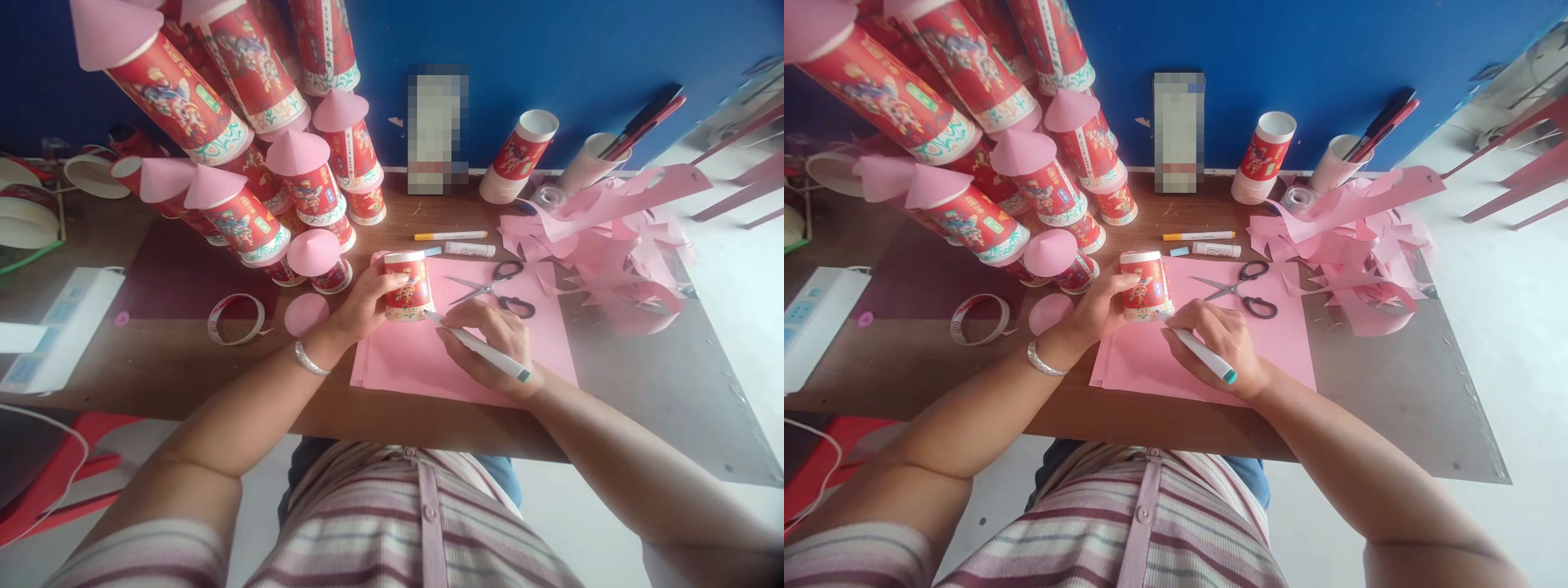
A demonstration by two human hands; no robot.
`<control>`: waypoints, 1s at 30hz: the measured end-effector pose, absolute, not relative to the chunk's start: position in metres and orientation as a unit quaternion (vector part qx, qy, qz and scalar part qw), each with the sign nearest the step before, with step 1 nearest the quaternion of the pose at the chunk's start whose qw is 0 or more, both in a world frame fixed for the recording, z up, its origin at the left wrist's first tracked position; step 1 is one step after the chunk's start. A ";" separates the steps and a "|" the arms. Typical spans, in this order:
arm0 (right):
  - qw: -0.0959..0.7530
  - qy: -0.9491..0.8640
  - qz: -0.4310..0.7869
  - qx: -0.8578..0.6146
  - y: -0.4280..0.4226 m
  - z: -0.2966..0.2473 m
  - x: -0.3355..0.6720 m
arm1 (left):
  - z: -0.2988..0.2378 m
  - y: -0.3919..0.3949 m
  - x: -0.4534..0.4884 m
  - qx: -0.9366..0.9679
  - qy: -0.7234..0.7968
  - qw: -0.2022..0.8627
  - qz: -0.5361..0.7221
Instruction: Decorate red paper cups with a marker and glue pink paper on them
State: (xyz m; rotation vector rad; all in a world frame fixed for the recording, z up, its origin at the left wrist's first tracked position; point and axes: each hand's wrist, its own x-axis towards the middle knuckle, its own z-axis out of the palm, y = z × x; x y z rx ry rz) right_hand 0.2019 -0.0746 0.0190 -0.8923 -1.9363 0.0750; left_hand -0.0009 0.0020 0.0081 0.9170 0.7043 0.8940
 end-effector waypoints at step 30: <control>0.476 -0.792 0.012 -0.383 -0.075 0.022 0.199 | 0.007 0.001 0.000 0.426 0.323 0.740 0.409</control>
